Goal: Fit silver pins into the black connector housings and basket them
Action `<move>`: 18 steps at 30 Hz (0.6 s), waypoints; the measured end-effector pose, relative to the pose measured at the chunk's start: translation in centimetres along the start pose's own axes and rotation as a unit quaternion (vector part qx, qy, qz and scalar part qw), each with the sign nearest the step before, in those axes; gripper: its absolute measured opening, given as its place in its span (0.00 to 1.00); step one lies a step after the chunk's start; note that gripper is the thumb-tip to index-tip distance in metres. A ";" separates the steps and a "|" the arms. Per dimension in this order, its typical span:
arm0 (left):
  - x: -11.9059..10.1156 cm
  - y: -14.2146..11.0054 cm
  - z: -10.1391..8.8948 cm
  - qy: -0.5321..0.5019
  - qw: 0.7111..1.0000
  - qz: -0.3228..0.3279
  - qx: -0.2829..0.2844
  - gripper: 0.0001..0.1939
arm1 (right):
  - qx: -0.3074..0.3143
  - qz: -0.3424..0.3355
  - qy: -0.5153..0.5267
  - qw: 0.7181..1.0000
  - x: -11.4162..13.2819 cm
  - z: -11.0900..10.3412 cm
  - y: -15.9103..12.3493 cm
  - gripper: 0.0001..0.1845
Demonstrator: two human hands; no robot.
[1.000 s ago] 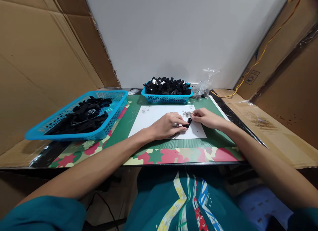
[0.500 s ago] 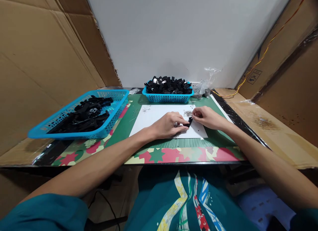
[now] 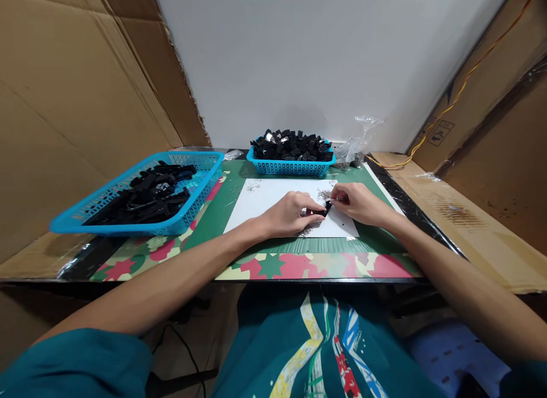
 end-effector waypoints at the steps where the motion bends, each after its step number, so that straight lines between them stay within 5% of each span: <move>1: 0.0 0.0 0.0 -0.002 1.000 -0.004 -0.003 0.11 | -0.001 0.003 -0.003 1.000 0.0 0.0 0.0 0.04; 18: -0.7 0.3 0.0 -0.011 0.999 -0.033 -0.009 0.08 | 0.010 0.002 0.002 1.000 0.2 0.1 0.4 0.05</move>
Point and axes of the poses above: each hand's wrist, its own y-axis towards the middle knuckle, its own z-axis out of the palm, x = y × z, the point moved 2 cm from there along y, towards the middle knuckle, and after that the axes turned 8 degrees about -y, right-handed, at the moved point
